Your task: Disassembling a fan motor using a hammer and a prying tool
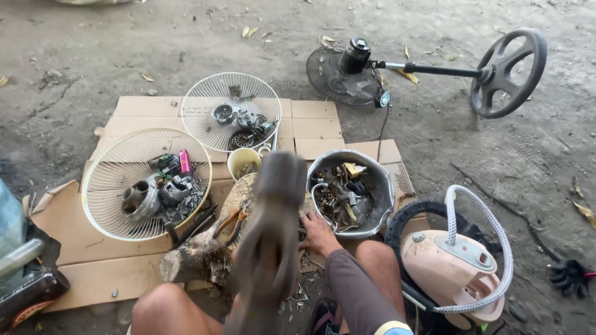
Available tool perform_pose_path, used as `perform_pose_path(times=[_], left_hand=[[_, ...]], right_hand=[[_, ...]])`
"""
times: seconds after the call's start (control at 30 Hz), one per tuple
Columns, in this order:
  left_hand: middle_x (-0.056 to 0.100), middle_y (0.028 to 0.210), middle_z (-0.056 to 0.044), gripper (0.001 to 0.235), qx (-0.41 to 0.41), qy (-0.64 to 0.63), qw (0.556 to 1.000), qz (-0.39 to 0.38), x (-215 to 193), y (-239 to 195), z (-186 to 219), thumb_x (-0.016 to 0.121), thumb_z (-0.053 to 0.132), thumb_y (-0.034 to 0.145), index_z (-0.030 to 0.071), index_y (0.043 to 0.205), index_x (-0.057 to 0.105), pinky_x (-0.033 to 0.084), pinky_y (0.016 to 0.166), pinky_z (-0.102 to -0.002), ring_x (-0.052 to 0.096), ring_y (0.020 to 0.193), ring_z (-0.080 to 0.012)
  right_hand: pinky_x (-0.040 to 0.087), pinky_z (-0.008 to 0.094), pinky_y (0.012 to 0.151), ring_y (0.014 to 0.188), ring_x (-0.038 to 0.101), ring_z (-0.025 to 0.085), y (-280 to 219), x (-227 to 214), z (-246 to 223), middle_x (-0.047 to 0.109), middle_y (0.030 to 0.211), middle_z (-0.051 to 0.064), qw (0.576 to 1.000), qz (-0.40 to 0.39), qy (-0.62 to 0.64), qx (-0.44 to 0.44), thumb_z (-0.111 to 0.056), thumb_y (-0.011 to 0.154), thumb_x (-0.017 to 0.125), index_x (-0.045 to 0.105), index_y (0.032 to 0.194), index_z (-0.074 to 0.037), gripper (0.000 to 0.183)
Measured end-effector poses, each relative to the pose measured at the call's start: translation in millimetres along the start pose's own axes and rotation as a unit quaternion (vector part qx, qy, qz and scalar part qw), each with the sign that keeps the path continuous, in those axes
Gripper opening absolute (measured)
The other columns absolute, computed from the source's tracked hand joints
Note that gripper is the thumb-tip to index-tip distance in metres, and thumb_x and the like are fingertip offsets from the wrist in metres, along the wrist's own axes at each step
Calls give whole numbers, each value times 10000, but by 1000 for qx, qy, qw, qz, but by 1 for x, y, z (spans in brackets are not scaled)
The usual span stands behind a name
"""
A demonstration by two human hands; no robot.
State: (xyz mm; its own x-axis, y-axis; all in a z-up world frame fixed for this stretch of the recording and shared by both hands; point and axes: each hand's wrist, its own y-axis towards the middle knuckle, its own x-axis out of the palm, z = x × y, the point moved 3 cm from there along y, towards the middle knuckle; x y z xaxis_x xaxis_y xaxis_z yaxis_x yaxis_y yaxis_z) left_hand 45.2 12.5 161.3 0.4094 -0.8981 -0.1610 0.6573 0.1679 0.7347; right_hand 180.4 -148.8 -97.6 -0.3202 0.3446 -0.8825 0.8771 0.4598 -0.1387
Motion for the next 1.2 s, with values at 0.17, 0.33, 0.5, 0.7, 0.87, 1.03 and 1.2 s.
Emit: perform_pose_path(times=[0.17, 0.33, 0.5, 0.7, 0.87, 1.03, 1.2], left_hand=[[581, 745, -34, 22, -15, 179, 984, 13, 21, -35, -53, 512, 108, 1039, 118, 1019, 508, 386, 282, -244, 448, 447, -109], [766, 703, -115, 271, -420, 163, 863, -229, 7, -140, -115, 642, 197, 974, 42, 1194, 609, 565, 289, -313, 670, 405, -189], [785, 817, -131, 293, -468, 162, 857, -144, 10, -123, -105, 655, 230, 903, -2, 1082, 675, 595, 551, -385, 734, 622, -260], [790, 840, -65, 143, -474, 86, 843, -240, 25, -145, -127, 603, 127, 961, 90, 1100, 606, 576, 386, -308, 695, 521, -181], [670, 629, 31, 96, -530, 142, 770, -325, 30, -169, -128, 633, 163, 967, 130, 1044, 587, 506, 366, -289, 510, 401, -117], [734, 634, -5, 202, -351, 100, 894, -259, 27, -104, -66, 674, 181, 930, 90, 1108, 641, 471, 311, -296, 575, 387, -128], [633, 571, 60, 290, -68, -1, 991, -119, 15, -38, -1, 701, 245, 908, 64, 1096, 572, 464, 299, -235, 531, 366, -68]], right_hand=[[326, 516, 1209, 1393, 396, 364, 2, -11, -17, 428, 1489, 165, 989, -113, -28, 91, -473, 562, 1001, 229, 1637, -151, 1362], [386, 518, 1128, 1296, 467, 381, -10, 0, -9, 496, 1400, 182, 994, -78, -31, 72, -413, 552, 1022, 276, 1609, -127, 1325], [360, 580, 1136, 1337, 433, 461, -6, -2, 2, 433, 1472, 204, 997, -49, 3, 60, -394, 548, 1029, 286, 1589, -112, 1310], [309, 578, 1204, 1371, 397, 449, -5, -1, 1, 320, 1519, 287, 993, -72, 11, 87, -412, 608, 1012, 192, 1657, -209, 1347], [370, 572, 1120, 1315, 493, 419, -9, -6, 2, 446, 1467, 236, 997, -12, 32, 63, -408, 511, 1030, 369, 1595, -249, 1279], [402, 473, 1113, 1257, 521, 376, -11, 0, 12, 526, 1367, 187, 987, 27, 123, 99, -359, 494, 1033, 524, 1380, -47, 1068], [492, 447, 1034, 1153, 610, 367, -11, -8, 7, 603, 1237, 160, 991, 44, 96, 83, -417, 447, 993, 613, 1267, -82, 964]])
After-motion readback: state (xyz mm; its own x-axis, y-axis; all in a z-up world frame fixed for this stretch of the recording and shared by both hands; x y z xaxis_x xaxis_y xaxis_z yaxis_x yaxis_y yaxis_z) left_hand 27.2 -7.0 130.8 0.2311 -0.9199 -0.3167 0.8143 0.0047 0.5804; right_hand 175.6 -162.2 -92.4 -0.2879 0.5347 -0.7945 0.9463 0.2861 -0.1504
